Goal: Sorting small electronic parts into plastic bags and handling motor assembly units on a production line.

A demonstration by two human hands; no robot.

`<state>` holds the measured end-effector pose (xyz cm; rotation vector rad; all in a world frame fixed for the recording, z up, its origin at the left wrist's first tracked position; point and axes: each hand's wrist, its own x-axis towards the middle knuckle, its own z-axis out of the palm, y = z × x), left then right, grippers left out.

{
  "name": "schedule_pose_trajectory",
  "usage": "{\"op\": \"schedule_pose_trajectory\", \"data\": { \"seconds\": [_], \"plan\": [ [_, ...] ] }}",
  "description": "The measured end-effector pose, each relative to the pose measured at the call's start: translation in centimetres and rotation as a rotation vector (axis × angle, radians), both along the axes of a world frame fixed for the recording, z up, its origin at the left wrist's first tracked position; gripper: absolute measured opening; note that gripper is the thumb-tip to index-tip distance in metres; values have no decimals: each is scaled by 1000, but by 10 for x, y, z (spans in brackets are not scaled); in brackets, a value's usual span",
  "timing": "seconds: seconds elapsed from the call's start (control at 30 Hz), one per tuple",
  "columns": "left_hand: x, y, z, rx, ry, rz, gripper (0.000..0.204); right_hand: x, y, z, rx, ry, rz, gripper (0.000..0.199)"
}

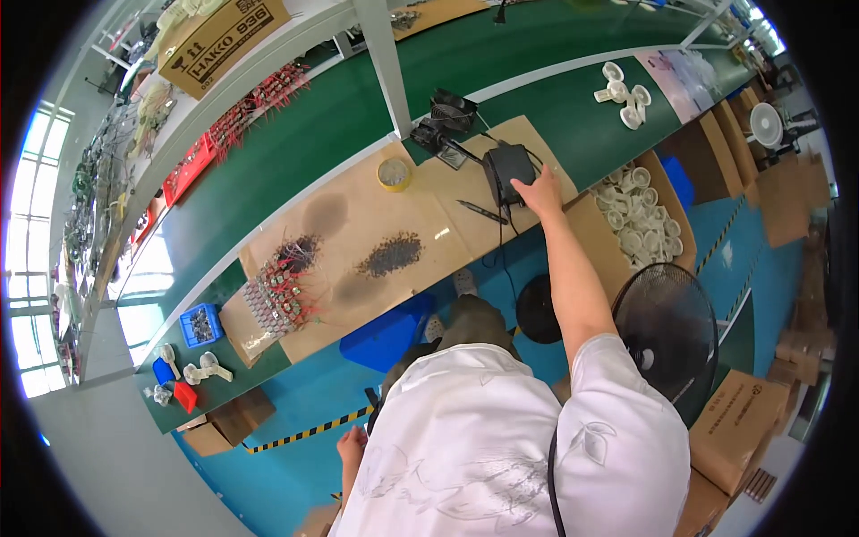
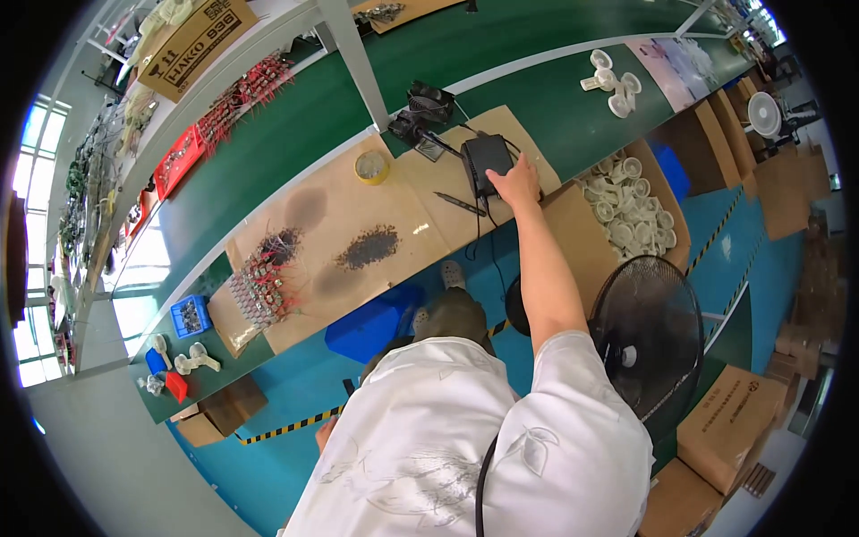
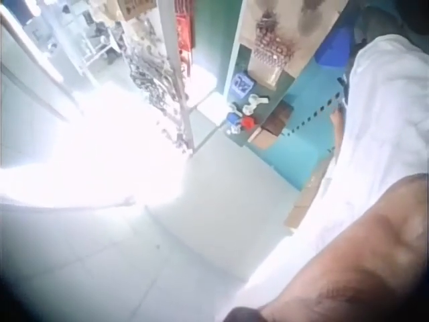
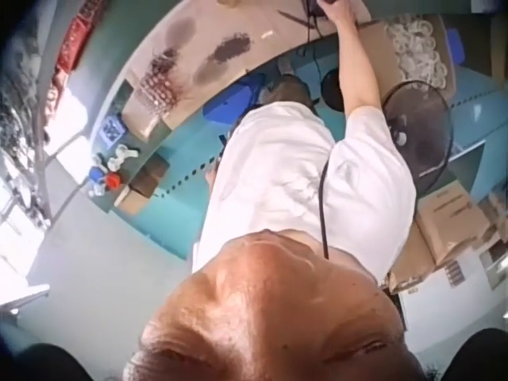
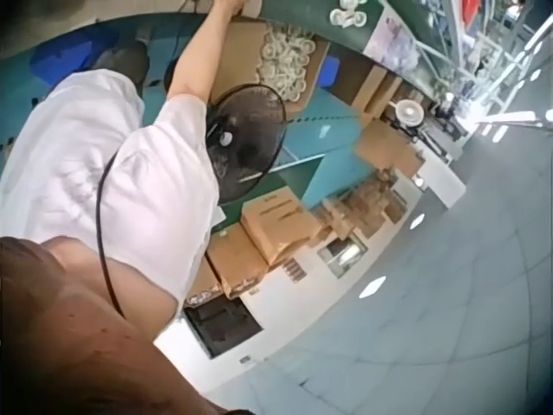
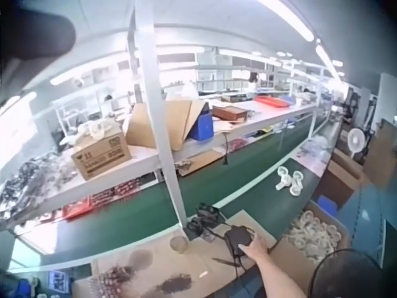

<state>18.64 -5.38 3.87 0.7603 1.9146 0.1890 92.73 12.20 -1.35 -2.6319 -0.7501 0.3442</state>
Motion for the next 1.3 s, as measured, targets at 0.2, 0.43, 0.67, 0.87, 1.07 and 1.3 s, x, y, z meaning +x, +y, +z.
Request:
{"op": "schedule_pose_trajectory", "data": {
  "seconds": [0.2,0.43,0.67,0.87,1.07,1.3],
  "plan": [
    [-4,-27,-34,179,-143,91,31,-13,22,9,-134,223,49,121],
    [28,-23,-41,68,89,-154,37,-9,19,19,-211,292,70,132],
    [114,78,22,-5,-150,98,29,-37,1,35,-250,214,155,122],
    [108,44,6,-106,-163,119,30,-129,-6,53,164,34,746,37],
    [79,-11,-3,-264,30,-49,34,-139,7,-49,-213,-197,592,28],
    [76,-38,9,-231,-78,301,31,-155,35,-35,-202,-2,744,19]
  ]
}}
